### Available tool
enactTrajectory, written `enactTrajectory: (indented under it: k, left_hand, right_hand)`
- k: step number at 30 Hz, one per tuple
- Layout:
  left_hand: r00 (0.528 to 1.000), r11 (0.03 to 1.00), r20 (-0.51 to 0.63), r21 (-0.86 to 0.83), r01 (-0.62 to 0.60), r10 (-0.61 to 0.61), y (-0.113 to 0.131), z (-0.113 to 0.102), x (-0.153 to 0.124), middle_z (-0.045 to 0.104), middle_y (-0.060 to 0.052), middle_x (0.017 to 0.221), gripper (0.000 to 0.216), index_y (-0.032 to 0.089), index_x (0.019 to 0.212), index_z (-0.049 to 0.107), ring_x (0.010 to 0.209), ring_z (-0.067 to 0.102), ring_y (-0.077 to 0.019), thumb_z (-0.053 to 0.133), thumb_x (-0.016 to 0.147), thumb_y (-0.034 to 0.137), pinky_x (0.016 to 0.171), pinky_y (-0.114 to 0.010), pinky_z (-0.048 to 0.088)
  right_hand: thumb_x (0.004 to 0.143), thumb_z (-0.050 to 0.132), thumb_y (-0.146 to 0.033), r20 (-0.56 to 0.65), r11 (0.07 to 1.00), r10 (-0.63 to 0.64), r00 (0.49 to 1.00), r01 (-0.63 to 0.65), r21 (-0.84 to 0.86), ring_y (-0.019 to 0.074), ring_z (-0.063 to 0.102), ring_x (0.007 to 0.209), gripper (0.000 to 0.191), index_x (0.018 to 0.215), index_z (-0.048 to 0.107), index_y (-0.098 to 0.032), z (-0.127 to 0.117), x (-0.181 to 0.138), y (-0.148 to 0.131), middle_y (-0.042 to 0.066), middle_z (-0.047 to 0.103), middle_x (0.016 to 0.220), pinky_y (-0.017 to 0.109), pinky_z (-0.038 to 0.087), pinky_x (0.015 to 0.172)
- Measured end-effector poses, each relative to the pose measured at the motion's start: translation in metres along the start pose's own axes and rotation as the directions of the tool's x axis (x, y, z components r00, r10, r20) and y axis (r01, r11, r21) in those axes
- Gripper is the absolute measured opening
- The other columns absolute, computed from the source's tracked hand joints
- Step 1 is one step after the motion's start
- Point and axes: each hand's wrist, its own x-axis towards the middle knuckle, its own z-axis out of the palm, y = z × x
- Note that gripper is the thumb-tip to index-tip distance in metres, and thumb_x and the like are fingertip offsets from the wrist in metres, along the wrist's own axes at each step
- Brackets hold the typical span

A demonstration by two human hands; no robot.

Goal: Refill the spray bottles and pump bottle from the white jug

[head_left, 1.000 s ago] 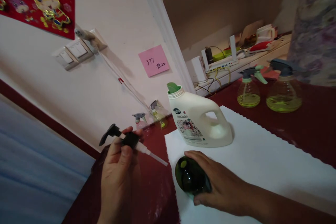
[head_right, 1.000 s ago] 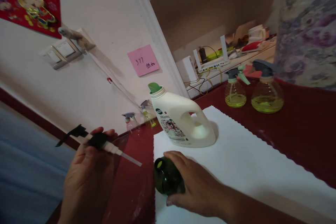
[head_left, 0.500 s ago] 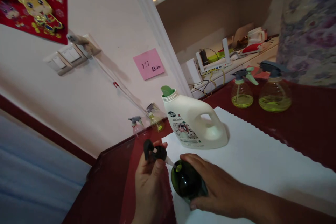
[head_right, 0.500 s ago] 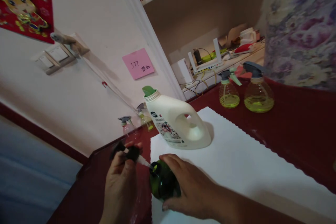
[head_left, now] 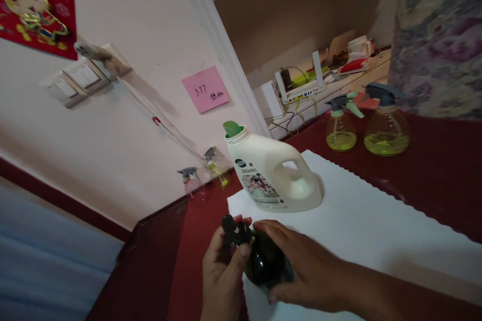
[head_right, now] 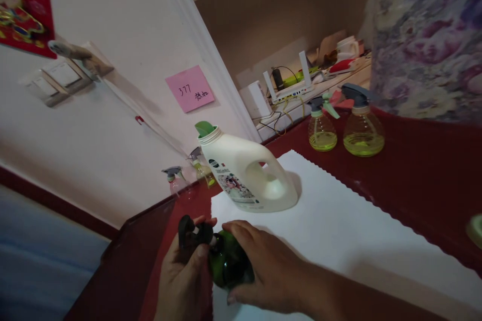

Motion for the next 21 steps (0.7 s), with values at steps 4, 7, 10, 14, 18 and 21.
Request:
enactTrajectory:
  k: [4, 7, 10, 14, 18, 21]
  left_hand:
    - [0.999, 0.999, 0.009, -0.003, 0.043, -0.043, -0.011, 0.004, -0.004, 0.078, -0.009, 0.105, 0.041, 0.024, 0.107, 0.078, 0.099, 0.073, -0.0264, 0.089, 0.070, 0.037, 0.089, -0.033, 0.058]
    - [0.995, 0.994, -0.068, -0.081, 0.070, -0.075, -0.016, 0.010, -0.010, 0.078, -0.008, 0.105, 0.043, 0.023, 0.103, 0.079, 0.099, 0.073, -0.0265, 0.091, 0.065, 0.038, 0.088, -0.032, 0.058]
    - [0.989, 0.991, -0.122, -0.115, 0.074, -0.088, -0.017, 0.016, -0.015, 0.079, -0.008, 0.104, 0.044, 0.023, 0.101, 0.079, 0.100, 0.073, -0.0267, 0.093, 0.062, 0.039, 0.089, -0.032, 0.058]
    - [0.986, 0.991, -0.135, -0.097, 0.090, -0.102, -0.021, 0.016, -0.017, 0.078, -0.008, 0.109, 0.048, 0.024, 0.105, 0.078, 0.107, 0.071, -0.0296, 0.091, 0.063, 0.043, 0.095, -0.036, 0.056]
    - [0.992, 0.998, -0.118, -0.048, 0.030, -0.036, -0.028, 0.013, -0.017, 0.075, -0.012, 0.119, 0.050, 0.023, 0.110, 0.076, 0.119, 0.066, -0.0351, 0.087, 0.068, 0.048, 0.109, -0.046, 0.048]
    - [0.990, 0.999, -0.135, -0.028, 0.033, -0.037, -0.028, 0.014, -0.018, 0.074, -0.012, 0.120, 0.050, 0.024, 0.110, 0.076, 0.121, 0.065, -0.0347, 0.087, 0.068, 0.049, 0.110, -0.045, 0.047]
  right_hand:
    - [0.059, 0.092, -0.035, -0.012, 0.999, -0.032, 0.999, 0.032, 0.019, 0.0323, 0.053, 0.129, 0.099, 0.145, 0.043, -0.028, -0.004, 0.002, -0.006, 0.008, 0.055, 0.144, 0.052, 0.044, 0.109]
    - [0.060, 0.091, -0.038, -0.003, 0.999, -0.036, 0.999, 0.036, 0.021, 0.0332, 0.054, 0.126, 0.095, 0.143, 0.045, -0.029, -0.005, 0.003, -0.007, 0.008, 0.056, 0.142, 0.053, 0.045, 0.107]
    - [0.060, 0.091, -0.035, -0.002, 0.999, -0.047, 0.999, 0.047, 0.009, 0.0324, 0.052, 0.130, 0.101, 0.147, 0.039, -0.029, -0.004, 0.003, -0.005, 0.008, 0.052, 0.147, 0.051, 0.044, 0.109]
    - [0.060, 0.090, -0.032, 0.003, 0.999, -0.046, 0.999, 0.046, 0.017, 0.0318, 0.050, 0.134, 0.102, 0.148, 0.040, -0.030, -0.004, 0.003, -0.005, 0.008, 0.051, 0.150, 0.050, 0.041, 0.113]
    - [0.062, 0.088, -0.028, 0.011, 1.000, -0.021, 1.000, 0.020, 0.021, 0.0301, 0.048, 0.136, 0.100, 0.149, 0.039, -0.029, -0.005, 0.003, -0.009, 0.007, 0.050, 0.151, 0.048, 0.039, 0.115]
    - [0.063, 0.088, -0.030, 0.017, 1.000, -0.013, 1.000, 0.013, 0.021, 0.0300, 0.048, 0.135, 0.098, 0.148, 0.039, -0.027, -0.006, 0.002, -0.011, 0.008, 0.050, 0.151, 0.049, 0.040, 0.115]
